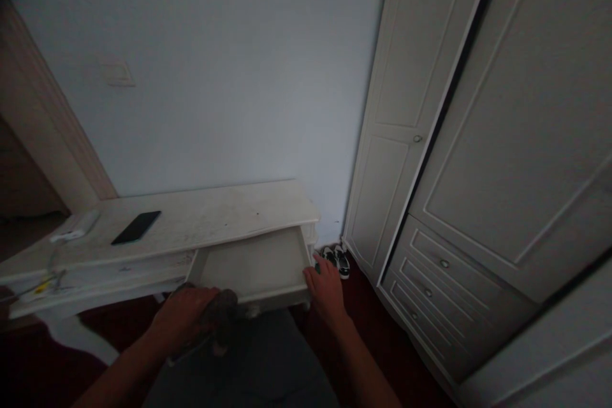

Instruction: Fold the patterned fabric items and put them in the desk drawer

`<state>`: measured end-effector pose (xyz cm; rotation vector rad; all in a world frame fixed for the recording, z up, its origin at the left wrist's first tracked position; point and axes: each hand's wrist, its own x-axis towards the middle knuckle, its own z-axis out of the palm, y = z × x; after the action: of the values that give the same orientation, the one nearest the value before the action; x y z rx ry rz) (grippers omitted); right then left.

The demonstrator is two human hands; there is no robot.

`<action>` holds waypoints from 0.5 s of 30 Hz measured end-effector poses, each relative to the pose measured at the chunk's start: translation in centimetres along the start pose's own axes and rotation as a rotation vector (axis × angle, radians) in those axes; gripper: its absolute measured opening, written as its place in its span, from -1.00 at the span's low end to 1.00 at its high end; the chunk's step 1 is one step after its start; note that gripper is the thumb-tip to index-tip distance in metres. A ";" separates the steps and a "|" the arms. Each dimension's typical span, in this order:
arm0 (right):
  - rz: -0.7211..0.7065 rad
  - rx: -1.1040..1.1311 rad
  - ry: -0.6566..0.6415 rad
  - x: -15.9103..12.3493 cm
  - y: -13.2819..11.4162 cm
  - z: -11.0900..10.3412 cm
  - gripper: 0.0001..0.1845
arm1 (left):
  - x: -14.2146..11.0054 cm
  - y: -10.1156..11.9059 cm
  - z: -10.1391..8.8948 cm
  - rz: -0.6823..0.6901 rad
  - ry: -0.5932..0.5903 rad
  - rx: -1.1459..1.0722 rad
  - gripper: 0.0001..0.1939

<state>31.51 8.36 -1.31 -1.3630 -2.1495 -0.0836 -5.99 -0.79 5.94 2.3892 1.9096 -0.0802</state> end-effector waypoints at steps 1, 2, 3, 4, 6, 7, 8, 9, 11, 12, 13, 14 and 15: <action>-0.078 -0.031 -0.038 0.2 -0.7 -0.3 -0.69 | -0.2 0.0 0.0 0.005 0.012 0.018 -0.47; -0.179 -0.039 -0.099 0.4 -1.4 -0.4 -0.71 | -0.3 0.2 0.0 0.011 0.019 0.031 -0.48; -0.274 -0.036 -0.176 0.6 -2.1 -0.5 -0.69 | -0.4 0.5 -0.1 0.016 0.023 0.038 -0.47; -0.344 -0.034 -0.257 0.7 -2.7 -0.6 -0.65 | -0.5 0.8 -0.2 0.021 0.022 0.042 -0.47; -0.376 -0.048 -0.378 0.7 -3.4 -0.5 -0.70 | -0.7 1.4 -0.2 0.025 0.010 0.042 -0.45; -0.356 -0.062 -0.408 0.6 -3.4 -0.5 -0.77 | -0.9 1.8 0.0 0.026 0.000 0.039 -0.44; -0.334 -0.073 -0.425 0.3 -3.2 -0.5 -0.83 | -1.1 2.2 0.2 0.029 -0.013 0.033 -0.42; -0.321 -0.077 -0.431 -0.1 -2.9 -0.5 -0.88 | -1.3 2.6 0.6 0.032 -0.031 0.023 -0.42; -0.317 -0.067 -0.423 -1.0 -2.0 -0.6 -0.88 | -1.8 3.4 1.4 0.032 -0.070 -0.005 -0.42; -0.321 -0.057 -0.416 -1.6 -1.5 -0.7 -0.87 | -2.0 3.7 1.8 0.033 -0.087 -0.025 -0.44; -0.328 -0.045 -0.412 -2.0 -1.1 -0.8 -0.87 | -2.2 3.9 2.1 0.037 -0.096 -0.051 -0.47; -0.334 -0.032 -0.410 -2.4 -0.8 -1.0 -0.87 | -2.3 3.9 2.2 0.037 -0.100 -0.081 -0.49; -0.337 -0.019 -0.412 -2.7 -0.6 -1.1 -0.87 | -2.3 3.7 2.2 0.036 -0.095 -0.120 -0.52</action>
<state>32.35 5.54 -1.59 -1.0843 -2.7155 0.0519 -2.84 -4.09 4.13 2.2976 1.7770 -0.0739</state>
